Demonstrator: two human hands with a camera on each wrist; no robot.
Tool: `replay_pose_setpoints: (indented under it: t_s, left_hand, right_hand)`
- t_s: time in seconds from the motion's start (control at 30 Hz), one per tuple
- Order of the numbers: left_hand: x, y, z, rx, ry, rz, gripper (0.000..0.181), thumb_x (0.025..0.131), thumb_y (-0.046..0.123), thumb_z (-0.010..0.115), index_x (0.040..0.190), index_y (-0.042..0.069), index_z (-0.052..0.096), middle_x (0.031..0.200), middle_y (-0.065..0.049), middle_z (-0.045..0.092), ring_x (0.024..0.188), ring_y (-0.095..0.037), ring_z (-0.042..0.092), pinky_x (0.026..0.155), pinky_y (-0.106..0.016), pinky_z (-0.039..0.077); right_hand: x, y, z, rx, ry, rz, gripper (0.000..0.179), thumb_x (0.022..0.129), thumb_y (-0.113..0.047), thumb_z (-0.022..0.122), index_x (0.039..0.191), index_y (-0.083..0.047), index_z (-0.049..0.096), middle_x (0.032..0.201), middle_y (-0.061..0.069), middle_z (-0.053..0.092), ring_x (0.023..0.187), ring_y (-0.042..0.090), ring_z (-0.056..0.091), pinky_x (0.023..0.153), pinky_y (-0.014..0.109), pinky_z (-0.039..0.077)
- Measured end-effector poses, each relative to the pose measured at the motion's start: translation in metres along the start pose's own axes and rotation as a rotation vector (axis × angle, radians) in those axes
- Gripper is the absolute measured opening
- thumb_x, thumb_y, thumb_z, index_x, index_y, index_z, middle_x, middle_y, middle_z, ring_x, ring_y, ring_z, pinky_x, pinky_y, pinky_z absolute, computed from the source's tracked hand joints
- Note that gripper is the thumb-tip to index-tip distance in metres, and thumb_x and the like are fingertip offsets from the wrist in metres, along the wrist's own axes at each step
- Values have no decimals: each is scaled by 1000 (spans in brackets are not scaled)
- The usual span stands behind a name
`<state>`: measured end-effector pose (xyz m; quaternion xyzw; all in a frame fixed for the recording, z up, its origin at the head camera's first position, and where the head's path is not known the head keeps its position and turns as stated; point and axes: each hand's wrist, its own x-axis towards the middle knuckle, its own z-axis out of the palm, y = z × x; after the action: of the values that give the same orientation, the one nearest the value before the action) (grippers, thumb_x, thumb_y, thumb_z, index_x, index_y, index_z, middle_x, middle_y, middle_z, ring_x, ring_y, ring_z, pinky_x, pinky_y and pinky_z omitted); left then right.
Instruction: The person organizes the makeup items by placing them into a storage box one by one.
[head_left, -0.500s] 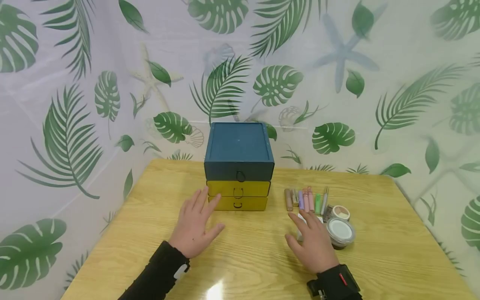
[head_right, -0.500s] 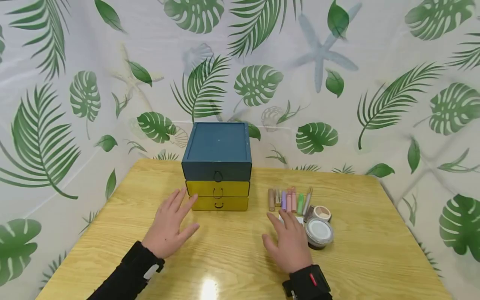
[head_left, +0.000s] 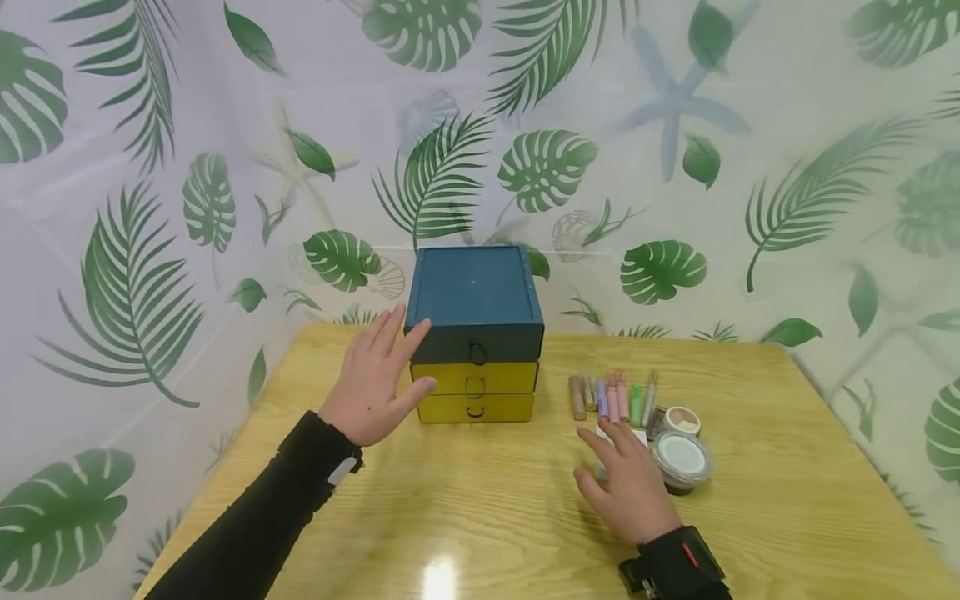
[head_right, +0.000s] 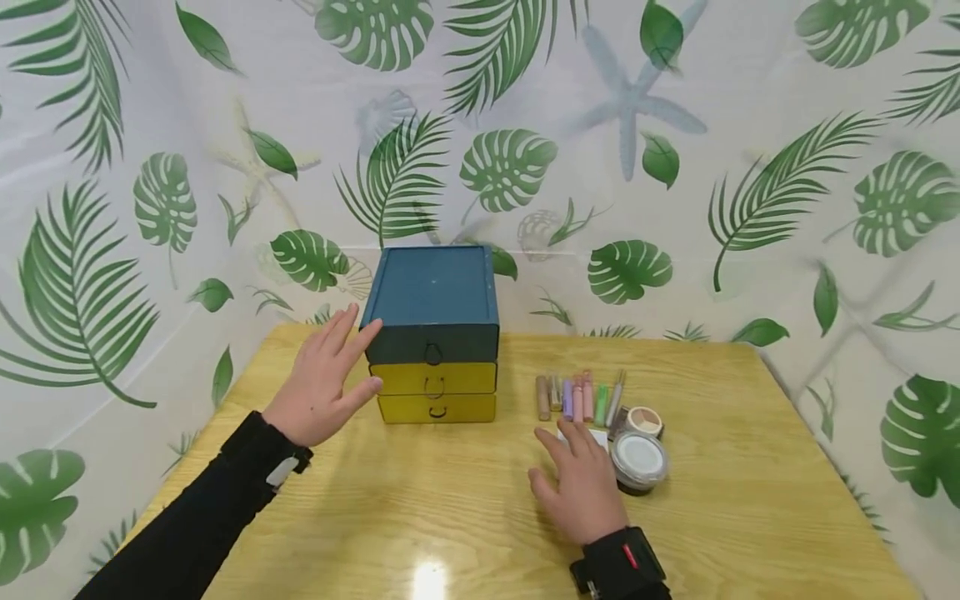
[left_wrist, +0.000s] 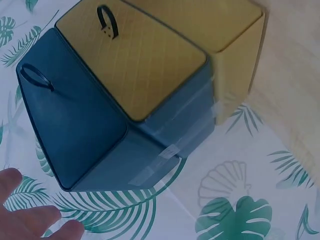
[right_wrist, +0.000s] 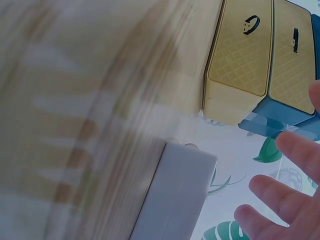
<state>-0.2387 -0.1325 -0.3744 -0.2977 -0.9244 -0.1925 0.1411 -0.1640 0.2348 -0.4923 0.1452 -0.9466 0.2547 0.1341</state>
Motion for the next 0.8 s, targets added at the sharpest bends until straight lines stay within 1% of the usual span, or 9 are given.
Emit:
replay_pose_setpoints:
  t_s: [0.1, 0.23, 0.33, 0.47, 0.63, 0.8]
  left_hand:
    - [15, -5, -7, -8, -32, -13, 73, 104, 48, 52, 164, 15, 23, 168, -19, 7, 154, -38, 5, 126, -64, 7]
    - [36, -13, -13, -69, -81, -37, 73, 105, 48, 51, 164, 16, 22, 168, -20, 7, 154, -38, 4, 126, -62, 6]
    - [53, -18, -16, -98, -114, -64, 71, 106, 48, 50, 164, 16, 22, 168, -21, 8, 154, -38, 4, 127, -60, 7]
    - [73, -22, -15, -103, -152, -108, 70, 107, 49, 48, 164, 17, 23, 168, -20, 8, 154, -38, 5, 128, -57, 9]
    - [88, -22, -10, -99, -182, -139, 70, 106, 48, 50, 162, 12, 27, 167, -24, 9, 153, -43, 7, 128, -58, 9]
    - [98, -18, -10, -81, -246, -201, 72, 105, 50, 51, 161, 12, 30, 167, -23, 6, 152, -45, 5, 126, -63, 12]
  right_hand:
    - [1, 0, -2, -8, 7, -4, 49, 98, -21, 69, 143, -6, 58, 150, 27, 44, 140, 50, 36, 119, 62, 30]
    - [0, 0, -5, -13, 5, 5, 47, 100, -23, 67, 143, -7, 57, 151, 25, 44, 140, 49, 36, 120, 61, 28]
    - [0, 1, -5, -14, 5, 9, 47, 100, -23, 66, 143, -7, 57, 152, 24, 43, 140, 49, 35, 121, 60, 27]
    - [-2, 4, -5, -21, 15, 8, 46, 100, -21, 66, 142, -7, 59, 151, 25, 44, 139, 48, 37, 120, 60, 28]
    - [-4, 5, -4, -27, 25, 6, 44, 100, -21, 67, 141, -8, 60, 150, 24, 45, 139, 47, 39, 119, 60, 31]
    - [-4, 6, -4, -20, 28, 29, 43, 99, -21, 68, 140, -7, 61, 149, 25, 46, 138, 48, 40, 117, 62, 34]
